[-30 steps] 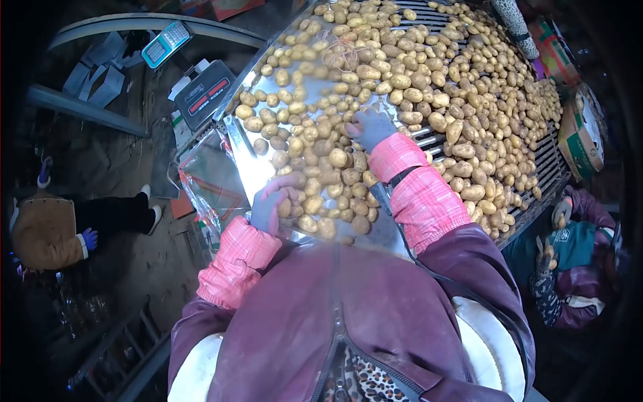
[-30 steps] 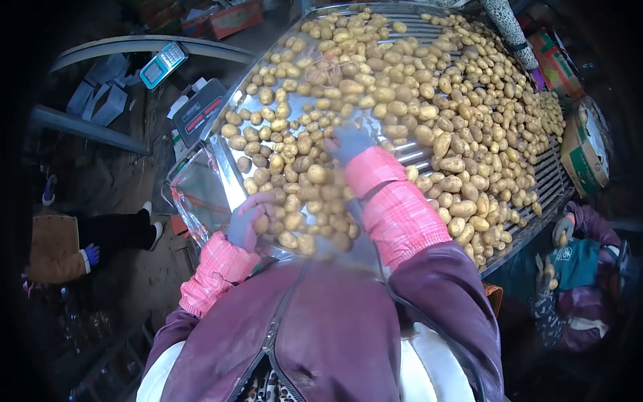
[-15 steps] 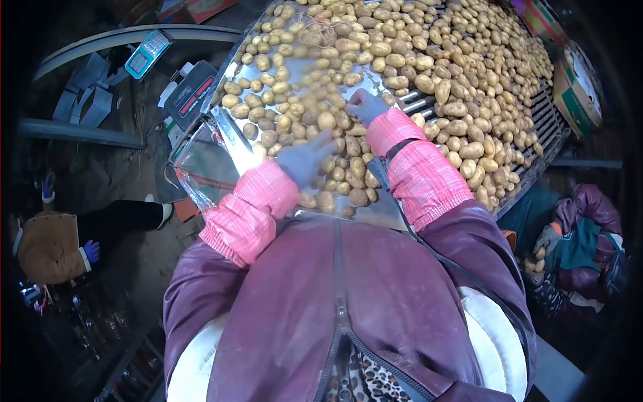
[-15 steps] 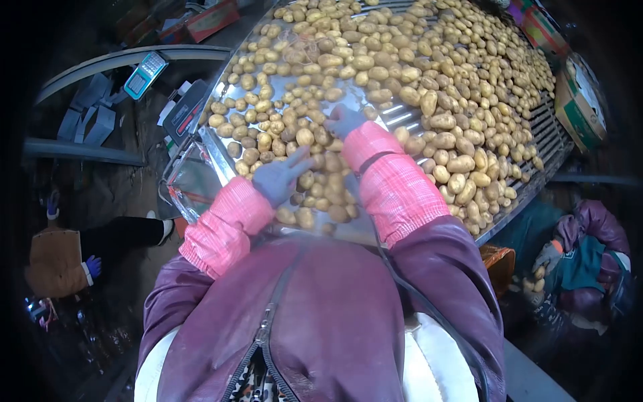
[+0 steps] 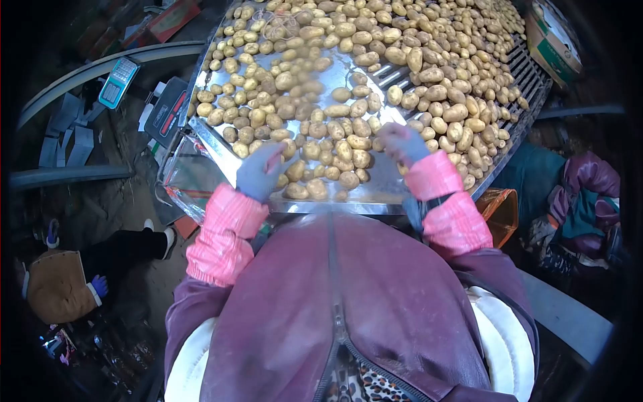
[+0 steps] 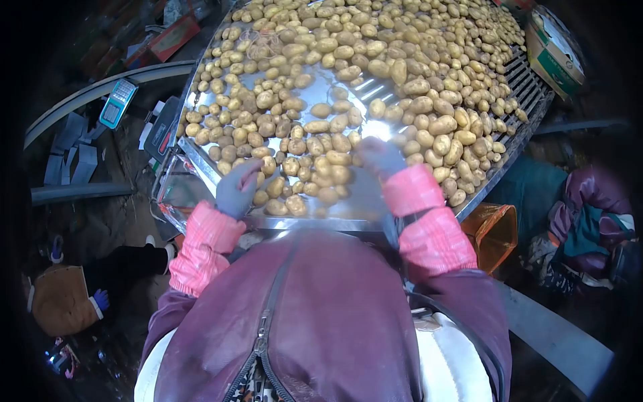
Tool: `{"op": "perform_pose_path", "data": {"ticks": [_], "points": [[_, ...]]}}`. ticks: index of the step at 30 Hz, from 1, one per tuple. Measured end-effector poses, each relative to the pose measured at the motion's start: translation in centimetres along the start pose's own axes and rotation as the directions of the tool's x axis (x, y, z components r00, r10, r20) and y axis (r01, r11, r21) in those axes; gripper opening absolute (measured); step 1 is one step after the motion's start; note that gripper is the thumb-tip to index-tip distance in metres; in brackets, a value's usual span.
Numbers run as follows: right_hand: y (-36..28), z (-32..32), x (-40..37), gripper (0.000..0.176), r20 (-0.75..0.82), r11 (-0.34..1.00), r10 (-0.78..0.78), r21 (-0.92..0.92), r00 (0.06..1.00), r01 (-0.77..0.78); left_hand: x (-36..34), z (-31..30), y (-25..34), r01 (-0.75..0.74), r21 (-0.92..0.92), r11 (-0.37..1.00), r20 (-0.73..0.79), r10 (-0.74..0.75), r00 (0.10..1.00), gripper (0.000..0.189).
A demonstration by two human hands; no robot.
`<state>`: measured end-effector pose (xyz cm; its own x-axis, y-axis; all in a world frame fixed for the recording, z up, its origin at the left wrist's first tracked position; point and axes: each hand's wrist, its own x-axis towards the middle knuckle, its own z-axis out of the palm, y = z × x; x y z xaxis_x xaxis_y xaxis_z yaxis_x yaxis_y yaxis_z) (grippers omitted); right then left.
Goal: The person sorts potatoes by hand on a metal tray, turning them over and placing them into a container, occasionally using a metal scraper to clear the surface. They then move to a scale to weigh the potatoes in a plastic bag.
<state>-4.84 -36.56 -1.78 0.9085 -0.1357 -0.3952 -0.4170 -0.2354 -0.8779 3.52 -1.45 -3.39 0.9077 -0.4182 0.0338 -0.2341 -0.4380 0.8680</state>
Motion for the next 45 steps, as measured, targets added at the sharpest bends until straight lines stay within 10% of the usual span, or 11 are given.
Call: {"op": "perform_pose_path", "data": {"ticks": [5, 12, 14, 18, 21, 24, 31, 35, 40, 44, 45], "points": [[-3.0, 6.7, -3.4, 0.041, 0.168, 0.537, -0.349, -0.77, 0.922, 0.344, -3.8, -0.3, 1.6, 0.038, 0.012, 0.999, 0.136, -0.039, 0.99, 0.027], [-3.6, 9.0, 1.8, 0.058, 0.143, 0.537, 0.032, -0.837, 0.989, 0.104, -3.6, 0.6, 1.0, -0.057, -0.078, 0.995, 0.064, 0.062, 0.996, 0.026], [-1.8, 7.2, -0.1, 0.059, 0.234, 0.549, -0.283, -0.756, 0.93, 0.357, -3.9, 0.6, 1.0, -0.061, -0.102, 0.993, 0.068, 0.068, 0.995, 0.026], [-3.8, 5.1, 0.6, 0.06, -0.189, 0.949, 0.09, -0.281, 0.978, -0.142, -4.2, 1.5, -1.0, -0.065, -0.19, 0.98, 0.032, 0.072, 0.997, 0.026], [-4.0, 3.3, 4.5, 0.061, -0.245, 0.991, -0.014, -0.135, 0.97, -0.019, -4.2, 1.7, -1.5, -0.142, -0.16, 0.977, 0.034, 0.149, 0.988, 0.028], [-4.0, 2.9, 9.4, 0.063, 0.083, 0.721, -0.236, -0.653, 0.968, 0.232, -4.0, 1.3, -1.6, -0.206, -0.126, 0.97, 0.036, 0.212, 0.977, 0.029], [-9.0, 3.3, 7.8, 0.071, 0.093, 0.715, 0.268, -0.686, 0.959, -0.134, -4.2, 1.0, -1.4, -0.171, -0.182, 0.968, 0.063, 0.185, 0.981, 0.027], [-7.9, 3.6, 7.0, 0.073, 0.035, 0.748, 0.139, -0.659, 0.99, -0.082, -4.2, 1.1, -1.4, -0.153, -0.239, 0.959, 0.037, 0.166, 0.985, 0.026], [-4.8, 2.6, 3.9, 0.054, -0.068, 0.976, 0.145, 0.173, 0.987, -0.131, -4.2, 1.3, -1.6, -0.121, -0.196, 0.973, 0.071, 0.137, 0.988, 0.025], [-5.4, 4.0, -4.3, 0.041, -0.166, 0.62, 0.112, 0.782, 0.98, 0.062, -3.7, 1.3, -0.7, 0.231, -0.26, 0.937, 0.186, -0.187, 0.965, 0.025], [-5.4, 4.0, -6.3, 0.045, -0.205, 0.569, 0.125, 0.817, 0.971, 0.099, -2.8, 1.0, 0.9, 0.014, -0.106, 0.994, 0.137, 0.0, 0.991, 0.027]]}}
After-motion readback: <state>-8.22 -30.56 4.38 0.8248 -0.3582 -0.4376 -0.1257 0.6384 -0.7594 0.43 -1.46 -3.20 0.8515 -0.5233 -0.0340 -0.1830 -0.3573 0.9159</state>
